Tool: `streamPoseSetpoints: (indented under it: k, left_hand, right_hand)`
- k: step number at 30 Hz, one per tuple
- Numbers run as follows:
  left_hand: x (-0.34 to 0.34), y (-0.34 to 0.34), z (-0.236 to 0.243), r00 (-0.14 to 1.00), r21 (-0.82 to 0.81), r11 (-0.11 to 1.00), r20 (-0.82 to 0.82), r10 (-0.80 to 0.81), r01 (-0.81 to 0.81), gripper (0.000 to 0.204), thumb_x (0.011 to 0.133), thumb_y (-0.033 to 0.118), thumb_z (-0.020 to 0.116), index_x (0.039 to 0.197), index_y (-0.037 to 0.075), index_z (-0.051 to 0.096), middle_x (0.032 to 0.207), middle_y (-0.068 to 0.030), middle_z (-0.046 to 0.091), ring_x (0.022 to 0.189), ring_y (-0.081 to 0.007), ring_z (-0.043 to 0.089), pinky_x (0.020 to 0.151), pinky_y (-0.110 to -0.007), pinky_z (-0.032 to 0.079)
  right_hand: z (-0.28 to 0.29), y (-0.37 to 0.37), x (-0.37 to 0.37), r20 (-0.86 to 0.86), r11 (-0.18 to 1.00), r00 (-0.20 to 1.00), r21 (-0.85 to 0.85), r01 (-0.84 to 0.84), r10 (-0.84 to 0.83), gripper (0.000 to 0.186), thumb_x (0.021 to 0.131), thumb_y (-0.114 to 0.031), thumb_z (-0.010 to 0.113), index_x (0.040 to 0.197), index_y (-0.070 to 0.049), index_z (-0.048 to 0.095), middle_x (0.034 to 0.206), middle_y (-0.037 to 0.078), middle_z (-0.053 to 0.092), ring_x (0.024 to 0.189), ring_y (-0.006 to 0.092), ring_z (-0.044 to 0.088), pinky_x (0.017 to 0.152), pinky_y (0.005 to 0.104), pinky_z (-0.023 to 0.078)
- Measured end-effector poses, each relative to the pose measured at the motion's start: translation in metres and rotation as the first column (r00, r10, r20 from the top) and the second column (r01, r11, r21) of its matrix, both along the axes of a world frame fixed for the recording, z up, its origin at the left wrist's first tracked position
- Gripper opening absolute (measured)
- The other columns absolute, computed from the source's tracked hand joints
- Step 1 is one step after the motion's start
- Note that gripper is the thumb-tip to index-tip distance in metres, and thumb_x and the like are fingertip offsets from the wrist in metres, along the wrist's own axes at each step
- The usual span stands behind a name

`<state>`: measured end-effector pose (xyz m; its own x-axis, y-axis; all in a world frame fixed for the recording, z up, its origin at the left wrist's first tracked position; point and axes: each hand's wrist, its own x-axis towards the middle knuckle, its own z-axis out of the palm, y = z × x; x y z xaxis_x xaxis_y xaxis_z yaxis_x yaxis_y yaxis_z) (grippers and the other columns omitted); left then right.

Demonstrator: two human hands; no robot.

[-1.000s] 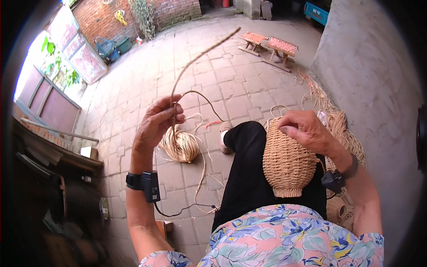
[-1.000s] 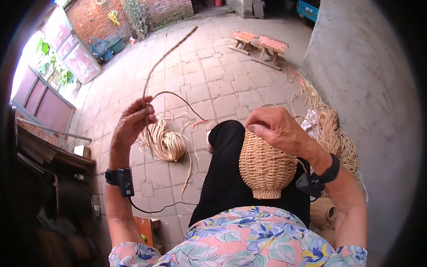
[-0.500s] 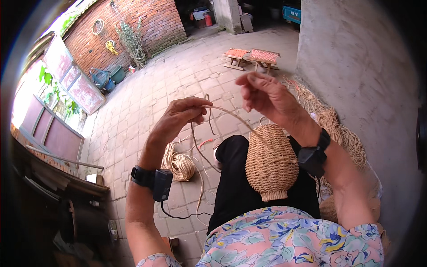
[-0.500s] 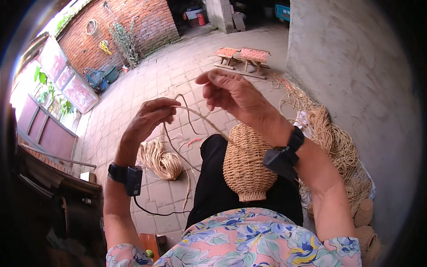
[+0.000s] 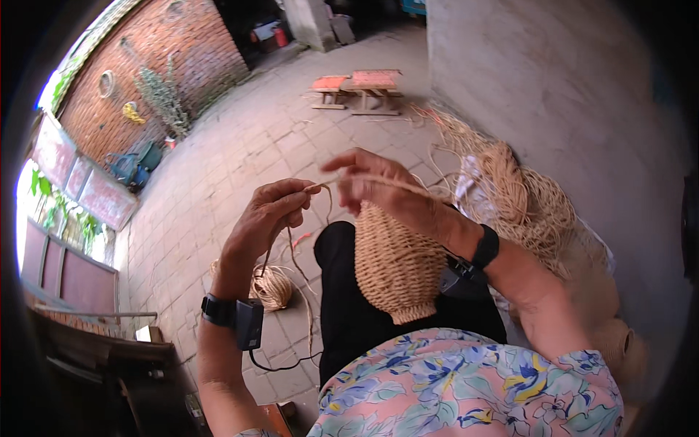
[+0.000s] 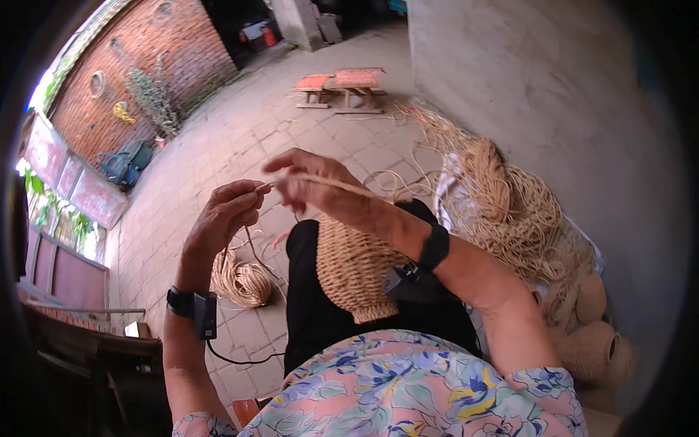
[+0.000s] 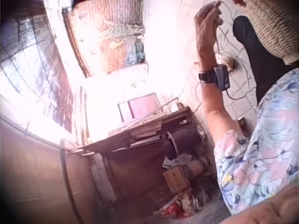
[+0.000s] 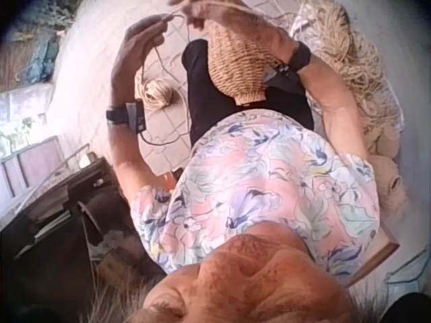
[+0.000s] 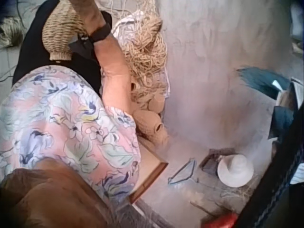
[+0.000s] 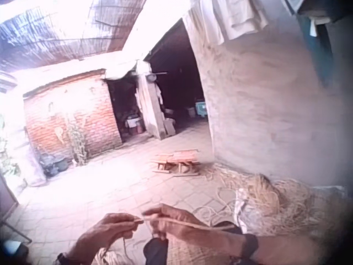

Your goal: Weaving a small basket or decorative item using dried plant fibers.

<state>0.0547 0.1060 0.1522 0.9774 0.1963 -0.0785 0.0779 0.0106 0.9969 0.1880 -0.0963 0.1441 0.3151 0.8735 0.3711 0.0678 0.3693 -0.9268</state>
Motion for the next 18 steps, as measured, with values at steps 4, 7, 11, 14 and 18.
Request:
streamPoseSetpoints:
  k: [4,7,11,14,18]
  left_hand:
    - [0.004,-0.013,-0.001,0.995,0.046,0.997,-0.078,-0.066,0.069,0.027,0.095,0.016,0.059,0.11,-0.006,0.064,0.08,0.0019,0.05,0.06,-0.0034,0.038,0.05,-0.019,0.03]
    - [0.006,-0.002,-0.018,0.987,0.076,0.995,-0.149,-0.058,0.069,0.027,0.095,0.019,0.059,0.108,-0.005,0.064,0.075,0.0028,0.049,0.053,-0.002,0.034,0.046,-0.02,0.026]
    - [-0.01,0.018,-0.016,0.972,0.009,0.997,-0.223,-0.07,0.074,0.024,0.095,0.02,0.06,0.099,-0.003,0.065,0.07,0.0048,0.047,0.051,-0.0002,0.031,0.043,-0.019,0.022]
    - [-0.016,0.026,-0.01,0.974,0.074,0.997,-0.22,0.045,-0.03,0.024,0.095,0.022,0.06,0.092,-0.001,0.064,0.065,0.0072,0.045,0.051,0.0009,0.03,0.043,-0.018,0.022]
    - [-0.025,0.031,-0.006,0.972,0.105,0.99,-0.205,0.117,-0.097,0.023,0.095,0.022,0.059,0.092,0.0,0.065,0.068,0.0063,0.047,0.052,0.0022,0.032,0.043,-0.016,0.023]
  right_hand:
    - [-0.003,-0.027,0.019,-0.275,0.994,0.955,-0.015,0.109,-0.109,0.034,0.099,-0.03,0.05,0.105,0.002,0.06,0.081,0.006,0.063,0.074,0.0119,0.062,0.069,0.0265,0.053]
    - [-0.037,-0.071,0.067,-0.404,0.946,0.857,-0.074,0.316,-0.318,0.026,0.097,-0.026,0.053,0.106,-0.002,0.06,0.082,0.006,0.065,0.069,0.0141,0.064,0.065,0.0276,0.054]
    - [-0.08,-0.153,0.142,-0.512,0.861,0.733,-0.026,0.508,-0.448,0.018,0.096,-0.016,0.053,0.106,-0.002,0.059,0.083,0.008,0.066,0.07,0.0159,0.064,0.065,0.0287,0.055]
    - [-0.098,-0.228,0.184,-0.517,0.78,0.641,-0.089,0.619,-0.568,0.017,0.097,-0.016,0.053,0.105,-0.002,0.056,0.085,0.01,0.066,0.072,0.0176,0.064,0.067,0.0296,0.055]
    - [-0.12,-0.286,0.213,-0.494,0.667,0.521,-0.176,0.724,-0.696,0.017,0.098,-0.02,0.053,0.103,-0.003,0.055,0.086,0.01,0.067,0.074,0.0177,0.065,0.067,0.03,0.056]
